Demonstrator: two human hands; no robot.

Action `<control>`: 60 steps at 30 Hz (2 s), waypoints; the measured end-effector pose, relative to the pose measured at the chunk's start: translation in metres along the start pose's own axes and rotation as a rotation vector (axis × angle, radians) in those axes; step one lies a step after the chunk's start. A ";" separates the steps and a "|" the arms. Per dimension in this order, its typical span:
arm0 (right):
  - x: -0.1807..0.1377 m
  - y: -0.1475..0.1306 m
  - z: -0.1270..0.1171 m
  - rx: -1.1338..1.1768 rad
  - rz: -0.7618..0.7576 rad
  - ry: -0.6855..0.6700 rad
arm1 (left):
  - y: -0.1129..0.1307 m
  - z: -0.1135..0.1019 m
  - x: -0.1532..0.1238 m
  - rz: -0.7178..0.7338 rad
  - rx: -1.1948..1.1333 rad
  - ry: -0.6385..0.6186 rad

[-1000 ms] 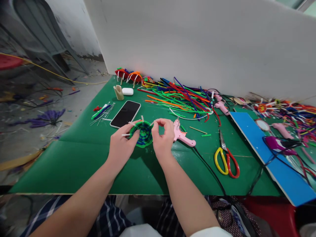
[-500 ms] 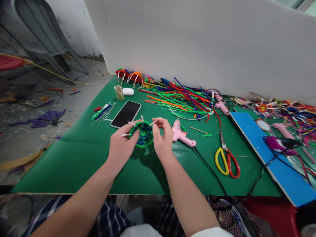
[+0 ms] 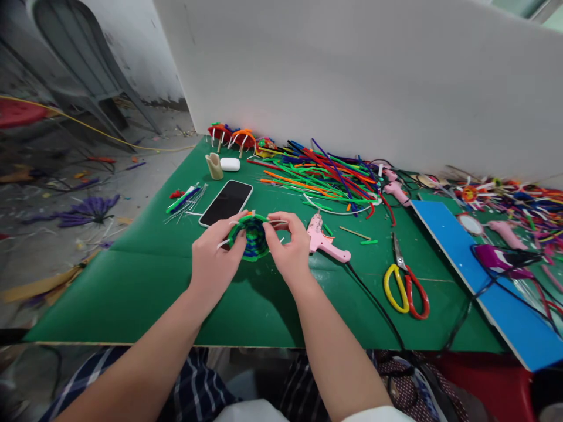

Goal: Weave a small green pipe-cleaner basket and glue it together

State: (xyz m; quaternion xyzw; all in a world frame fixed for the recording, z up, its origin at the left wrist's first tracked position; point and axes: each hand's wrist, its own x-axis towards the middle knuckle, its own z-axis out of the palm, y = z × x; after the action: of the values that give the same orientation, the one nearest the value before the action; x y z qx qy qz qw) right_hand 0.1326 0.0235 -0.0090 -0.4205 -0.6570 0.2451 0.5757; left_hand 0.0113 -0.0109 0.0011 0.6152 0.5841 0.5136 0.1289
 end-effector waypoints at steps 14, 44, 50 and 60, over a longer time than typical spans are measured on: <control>-0.002 0.001 0.000 -0.099 -0.130 0.010 | 0.000 0.002 -0.003 0.092 0.095 0.046; -0.003 0.005 0.001 -0.096 -0.235 0.052 | -0.005 0.003 -0.004 0.289 0.219 0.155; -0.003 0.005 0.001 -0.078 -0.226 0.047 | -0.004 0.003 -0.004 0.272 0.220 0.150; -0.003 0.002 0.001 0.011 -0.180 0.032 | -0.003 0.000 -0.002 0.255 0.172 0.145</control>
State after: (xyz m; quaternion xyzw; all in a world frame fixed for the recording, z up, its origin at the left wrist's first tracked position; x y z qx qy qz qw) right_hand 0.1321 0.0219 -0.0124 -0.3604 -0.6814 0.1892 0.6082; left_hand 0.0099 -0.0118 -0.0019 0.6546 0.5507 0.5169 -0.0329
